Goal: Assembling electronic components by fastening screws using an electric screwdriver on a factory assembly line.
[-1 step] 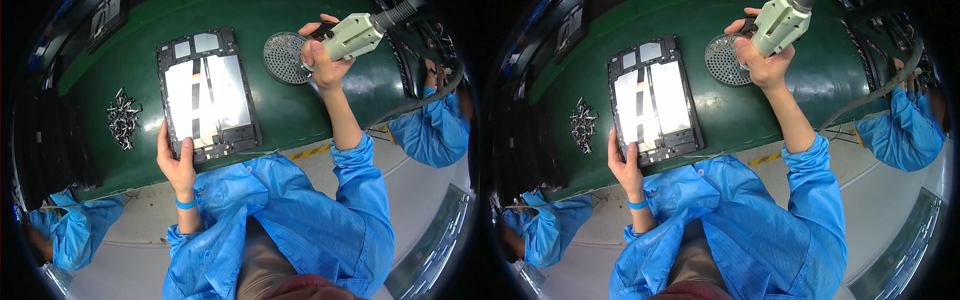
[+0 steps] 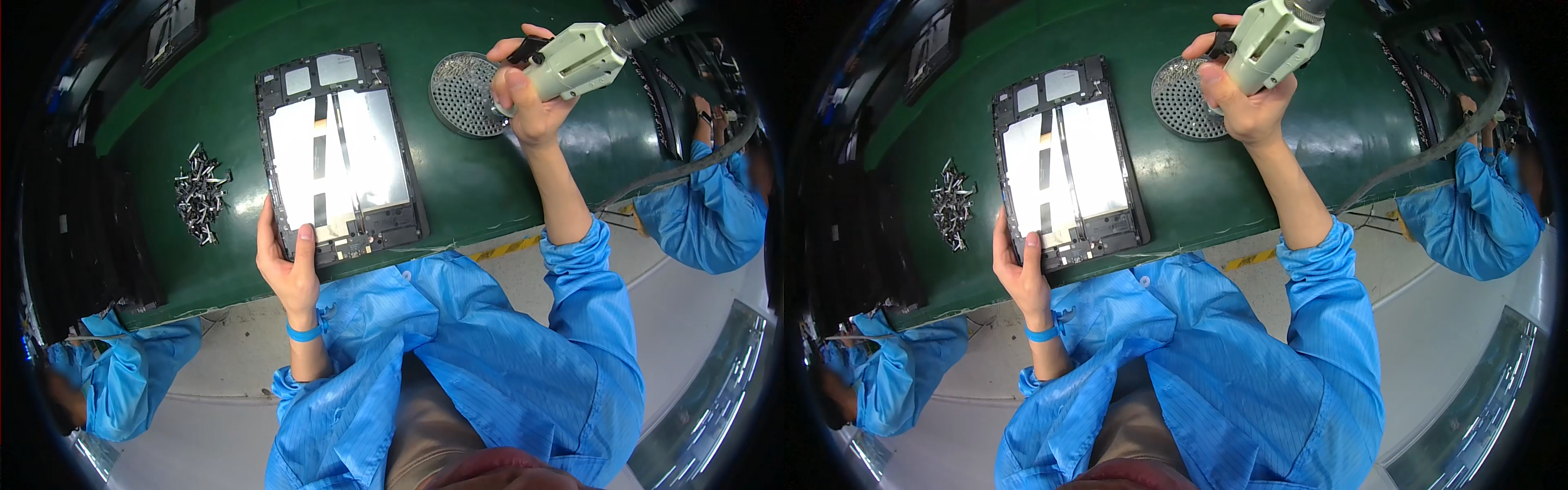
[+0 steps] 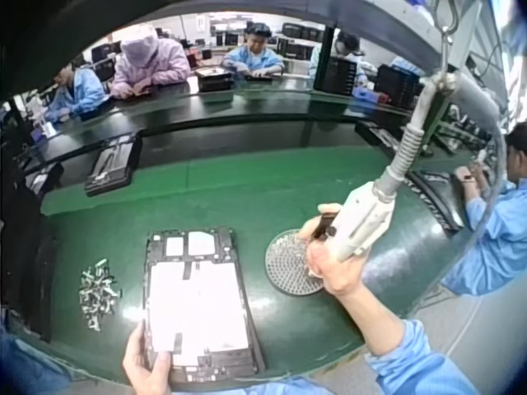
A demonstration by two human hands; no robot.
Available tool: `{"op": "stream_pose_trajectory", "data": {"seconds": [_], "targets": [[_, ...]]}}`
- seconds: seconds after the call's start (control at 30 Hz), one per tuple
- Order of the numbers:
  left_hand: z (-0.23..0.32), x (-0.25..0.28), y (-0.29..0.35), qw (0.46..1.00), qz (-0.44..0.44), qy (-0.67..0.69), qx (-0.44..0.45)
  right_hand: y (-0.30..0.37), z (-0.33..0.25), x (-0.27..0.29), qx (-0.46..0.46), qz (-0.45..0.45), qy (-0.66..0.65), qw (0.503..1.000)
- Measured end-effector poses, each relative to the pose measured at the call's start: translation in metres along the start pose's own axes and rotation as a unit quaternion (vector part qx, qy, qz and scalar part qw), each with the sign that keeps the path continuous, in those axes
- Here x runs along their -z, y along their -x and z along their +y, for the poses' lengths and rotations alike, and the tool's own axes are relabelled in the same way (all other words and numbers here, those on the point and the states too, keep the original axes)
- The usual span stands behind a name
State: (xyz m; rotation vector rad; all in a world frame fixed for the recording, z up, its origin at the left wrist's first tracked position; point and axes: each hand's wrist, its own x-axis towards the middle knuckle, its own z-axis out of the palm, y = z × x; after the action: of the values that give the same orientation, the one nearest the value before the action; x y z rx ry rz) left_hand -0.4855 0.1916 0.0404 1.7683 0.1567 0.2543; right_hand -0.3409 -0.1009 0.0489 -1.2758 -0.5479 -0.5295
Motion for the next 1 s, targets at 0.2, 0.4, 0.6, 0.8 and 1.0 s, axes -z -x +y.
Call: {"op": "stream_pose_trajectory", "data": {"seconds": [0.2,0.4,0.6,0.8,1.0], "targets": [[-0.002,0.0,0.001,1.0,0.005,0.003,0.0,0.008,-0.004,-0.013,0.018,0.04,0.054,0.998],[-0.004,-0.003,0.005,1.0,0.02,0.0,-0.005,0.004,-0.006,-0.016,0.009,0.073,0.079,0.994],[-0.007,0.001,0.003,0.991,0.018,-0.108,-0.076,0.004,-0.006,-0.014,0.03,0.043,0.072,0.996],[-0.006,0.0,0.001,0.983,0.036,-0.145,-0.109,0.006,-0.004,-0.01,0.013,0.035,0.045,0.998],[-0.007,-0.004,0.0,0.991,0.06,-0.088,-0.078,-0.001,-0.01,-0.012,0.019,0.042,0.07,0.996]]}}
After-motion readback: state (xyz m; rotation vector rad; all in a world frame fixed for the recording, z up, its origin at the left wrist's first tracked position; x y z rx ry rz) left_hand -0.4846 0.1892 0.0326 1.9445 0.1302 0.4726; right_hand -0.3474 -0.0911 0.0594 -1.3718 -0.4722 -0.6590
